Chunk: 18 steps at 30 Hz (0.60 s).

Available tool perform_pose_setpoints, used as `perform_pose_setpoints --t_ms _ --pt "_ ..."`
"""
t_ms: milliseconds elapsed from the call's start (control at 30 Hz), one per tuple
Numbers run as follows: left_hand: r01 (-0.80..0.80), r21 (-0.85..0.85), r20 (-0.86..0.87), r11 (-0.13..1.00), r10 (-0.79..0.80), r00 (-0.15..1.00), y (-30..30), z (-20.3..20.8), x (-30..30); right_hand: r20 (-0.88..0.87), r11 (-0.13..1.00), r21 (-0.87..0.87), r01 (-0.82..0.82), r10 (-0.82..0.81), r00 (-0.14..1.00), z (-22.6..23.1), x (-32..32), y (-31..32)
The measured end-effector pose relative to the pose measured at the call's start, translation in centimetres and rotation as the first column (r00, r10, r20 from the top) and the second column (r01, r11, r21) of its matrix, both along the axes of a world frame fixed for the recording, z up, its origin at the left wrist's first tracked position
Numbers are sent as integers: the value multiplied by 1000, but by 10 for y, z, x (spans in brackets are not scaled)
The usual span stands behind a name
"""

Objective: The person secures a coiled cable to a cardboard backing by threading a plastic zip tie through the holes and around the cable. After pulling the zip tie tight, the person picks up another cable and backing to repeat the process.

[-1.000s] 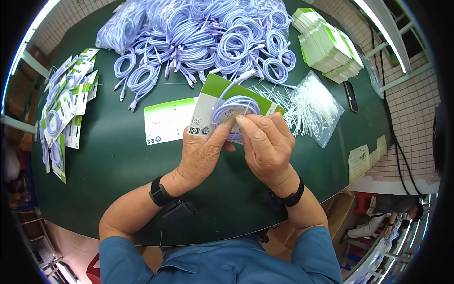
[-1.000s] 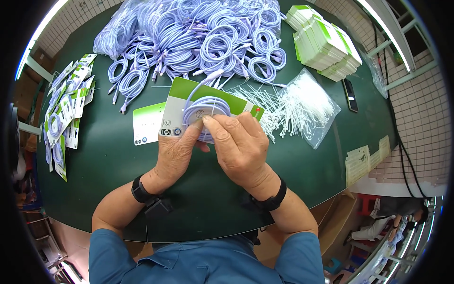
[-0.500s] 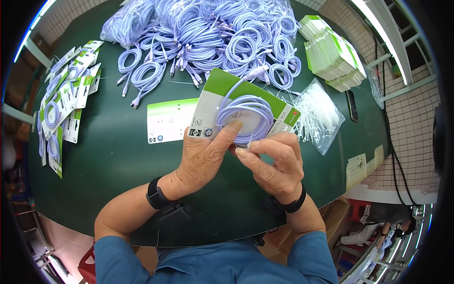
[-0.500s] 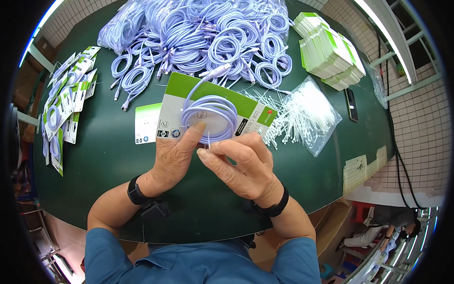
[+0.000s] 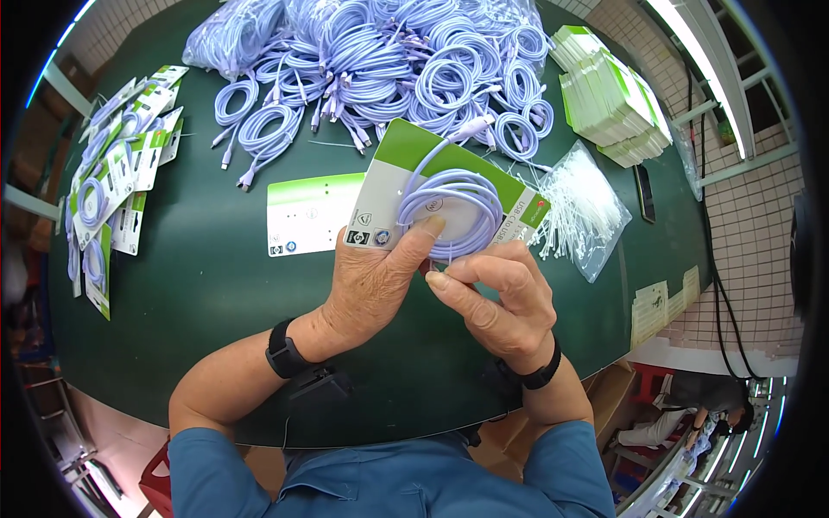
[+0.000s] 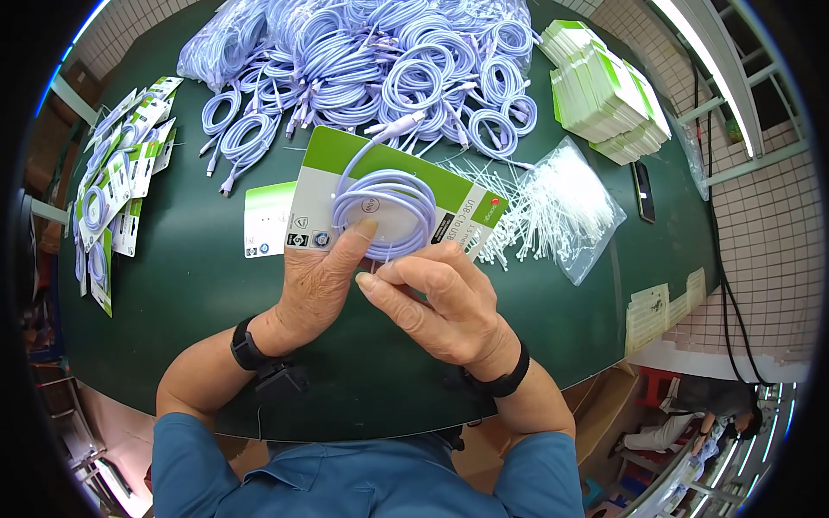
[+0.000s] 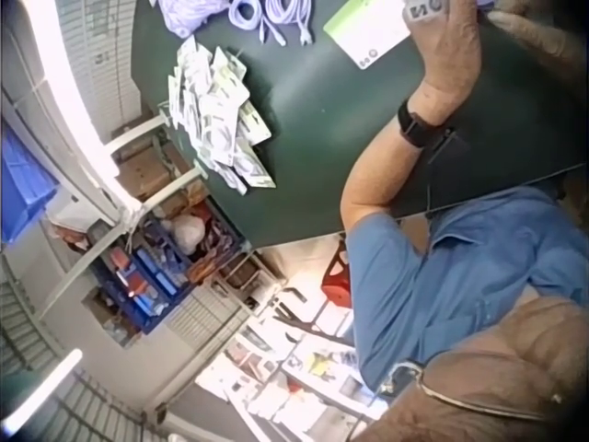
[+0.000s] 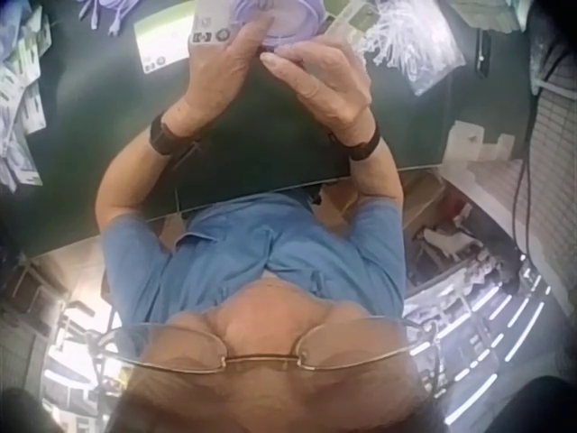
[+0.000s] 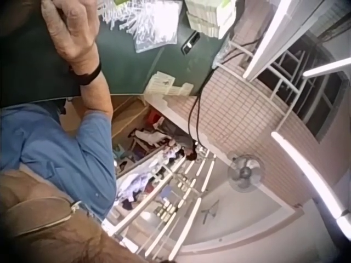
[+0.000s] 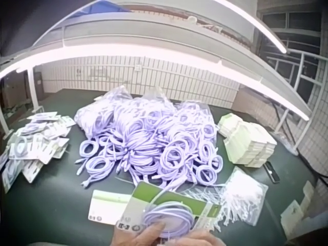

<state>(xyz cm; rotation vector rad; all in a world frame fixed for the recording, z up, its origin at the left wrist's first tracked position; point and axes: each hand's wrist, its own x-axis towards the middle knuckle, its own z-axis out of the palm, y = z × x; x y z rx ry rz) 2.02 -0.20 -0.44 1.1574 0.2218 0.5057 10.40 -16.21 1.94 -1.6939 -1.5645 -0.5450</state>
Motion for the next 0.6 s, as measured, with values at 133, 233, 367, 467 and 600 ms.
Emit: perform_pose_setpoints --t_ms 133,233,367,467,600 --pt "14 -30 9 999 -13 1000 -1 -1 -1 68 999 33 18 -20 998 0 2 -1" --pt "39 -41 -7 998 -39 999 1 1 -1 138 1000 29 7 -11 990 1 6 -3" --pt "32 -5 -18 999 -32 999 1 2 -2 157 998 56 31 -40 987 -1 6 -3" --pt "33 -14 0 999 -33 999 2 0 -2 121 994 90 56 -67 990 -5 7 0" --pt "31 -19 10 999 -31 999 0 2 -2 108 992 112 61 -73 991 -2 6 -1"
